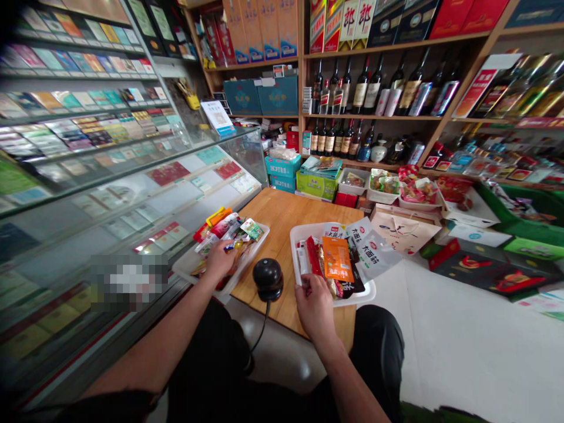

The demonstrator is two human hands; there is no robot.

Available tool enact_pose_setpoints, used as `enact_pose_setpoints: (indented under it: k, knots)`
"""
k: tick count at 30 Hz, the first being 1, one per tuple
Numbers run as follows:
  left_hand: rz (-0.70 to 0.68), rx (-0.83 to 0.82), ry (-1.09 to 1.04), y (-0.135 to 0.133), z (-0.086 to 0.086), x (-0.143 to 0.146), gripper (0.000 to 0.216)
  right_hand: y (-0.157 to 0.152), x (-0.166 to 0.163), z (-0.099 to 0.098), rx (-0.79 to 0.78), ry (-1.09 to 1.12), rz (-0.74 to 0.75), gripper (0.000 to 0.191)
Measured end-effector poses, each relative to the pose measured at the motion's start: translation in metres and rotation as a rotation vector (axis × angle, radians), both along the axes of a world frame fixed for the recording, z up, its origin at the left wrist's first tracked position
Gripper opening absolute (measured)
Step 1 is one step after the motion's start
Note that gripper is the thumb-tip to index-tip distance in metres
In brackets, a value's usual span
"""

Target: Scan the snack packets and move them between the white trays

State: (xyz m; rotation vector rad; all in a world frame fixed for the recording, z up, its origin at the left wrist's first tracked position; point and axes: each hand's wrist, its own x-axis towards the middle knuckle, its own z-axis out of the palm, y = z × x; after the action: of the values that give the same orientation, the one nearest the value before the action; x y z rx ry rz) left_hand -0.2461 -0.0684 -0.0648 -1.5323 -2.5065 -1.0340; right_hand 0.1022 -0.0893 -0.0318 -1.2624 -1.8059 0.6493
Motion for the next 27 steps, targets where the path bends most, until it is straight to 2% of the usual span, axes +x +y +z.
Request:
enact_pose_setpoints:
  k: [3, 8, 11, 19, 23, 27]
  knots:
    - [-0.001, -0.11, 0.031, 0.0, -0.008, -0.018, 0.035, -0.006, -0.007, 0.003, -0.004, 0.019, 0.032, 0.021]
    - [0.118, -0.126, 0.064, 0.0, -0.01, -0.031, 0.036, -0.01, -0.009, 0.004, -0.006, 0.012, 0.05, 0.021]
    - [0.123, -0.16, 0.034, 0.0, -0.01, -0.036, 0.032, -0.012, -0.009, 0.002, -0.014, 0.01, 0.046, 0.02]
    - [0.129, -0.079, -0.063, -0.002, -0.009, -0.033, 0.024, -0.021, -0.014, -0.004, -0.061, 0.037, 0.062, 0.018]
    - [0.179, 0.005, -0.151, -0.016, 0.0, -0.036, 0.025, -0.023, -0.016, 0.0, -0.045, 0.033, 0.075, 0.017]
    - [0.175, 0.11, -0.244, -0.043, 0.023, -0.031, 0.029, -0.02, -0.021, 0.009, -0.066, 0.054, 0.097, 0.016]
